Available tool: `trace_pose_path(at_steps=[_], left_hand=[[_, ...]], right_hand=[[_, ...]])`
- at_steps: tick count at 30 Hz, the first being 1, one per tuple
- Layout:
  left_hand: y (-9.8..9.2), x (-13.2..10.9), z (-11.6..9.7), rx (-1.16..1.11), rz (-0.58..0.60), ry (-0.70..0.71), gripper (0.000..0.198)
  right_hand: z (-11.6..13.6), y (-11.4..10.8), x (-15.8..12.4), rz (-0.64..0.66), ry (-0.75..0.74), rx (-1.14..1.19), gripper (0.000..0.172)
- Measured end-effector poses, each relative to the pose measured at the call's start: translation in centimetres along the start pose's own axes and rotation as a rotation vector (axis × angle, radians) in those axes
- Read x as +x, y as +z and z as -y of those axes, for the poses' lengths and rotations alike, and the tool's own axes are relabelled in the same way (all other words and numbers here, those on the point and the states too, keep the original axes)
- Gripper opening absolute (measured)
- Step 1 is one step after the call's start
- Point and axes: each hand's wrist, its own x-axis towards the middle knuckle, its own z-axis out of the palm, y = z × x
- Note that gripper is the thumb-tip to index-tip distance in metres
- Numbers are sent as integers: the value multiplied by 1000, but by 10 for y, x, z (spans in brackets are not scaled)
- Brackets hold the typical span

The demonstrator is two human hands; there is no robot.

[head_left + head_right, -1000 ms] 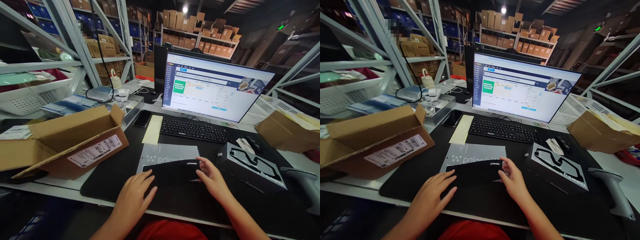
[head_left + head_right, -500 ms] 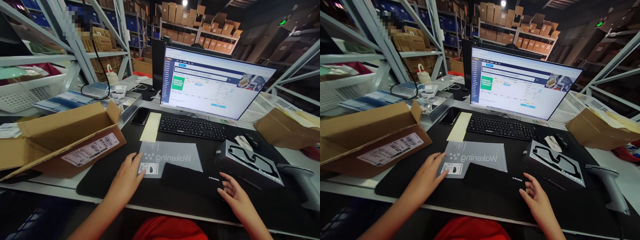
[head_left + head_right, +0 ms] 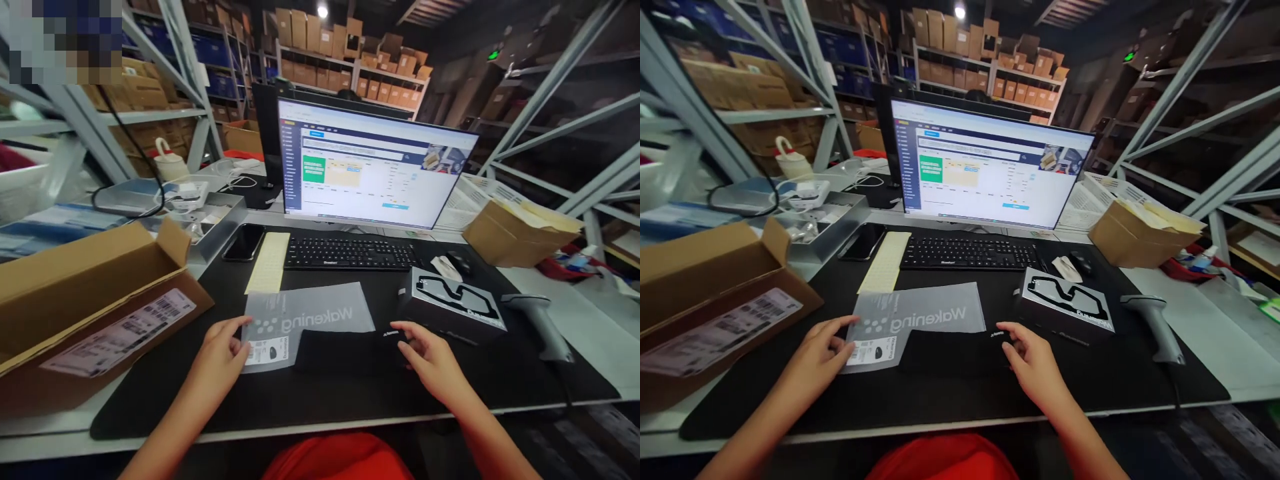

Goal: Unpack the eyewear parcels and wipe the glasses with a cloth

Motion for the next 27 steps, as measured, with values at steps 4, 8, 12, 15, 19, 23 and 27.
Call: trace_pose_path(at_steps=[4,8,12,15,19,23,27], left_hand=[[2,-8,4,-122,24,-86,57],[5,-25,0,-279,5,-158,58],[5,-43,-3,-239,-268,-164,55],[4,-51,2,-220,-412,-218,58],[10,-55,16,-274,-382,-262,75],[14,-60,23,-293,-317,-273,83],[8,-71,26,-77,-313,-202,77]], right_hand=[[44,-4,5,13,-261,-140,33],[93,-10,12,-5,-454,-167,30],[136,-3,29,52,-549,-106,29],[164,13,42,107,-630,-106,30],[198,37,52,319,-721,-84,30],[224,56,70,489,-772,3,34],[223,82,116,323,-777,-193,46]])
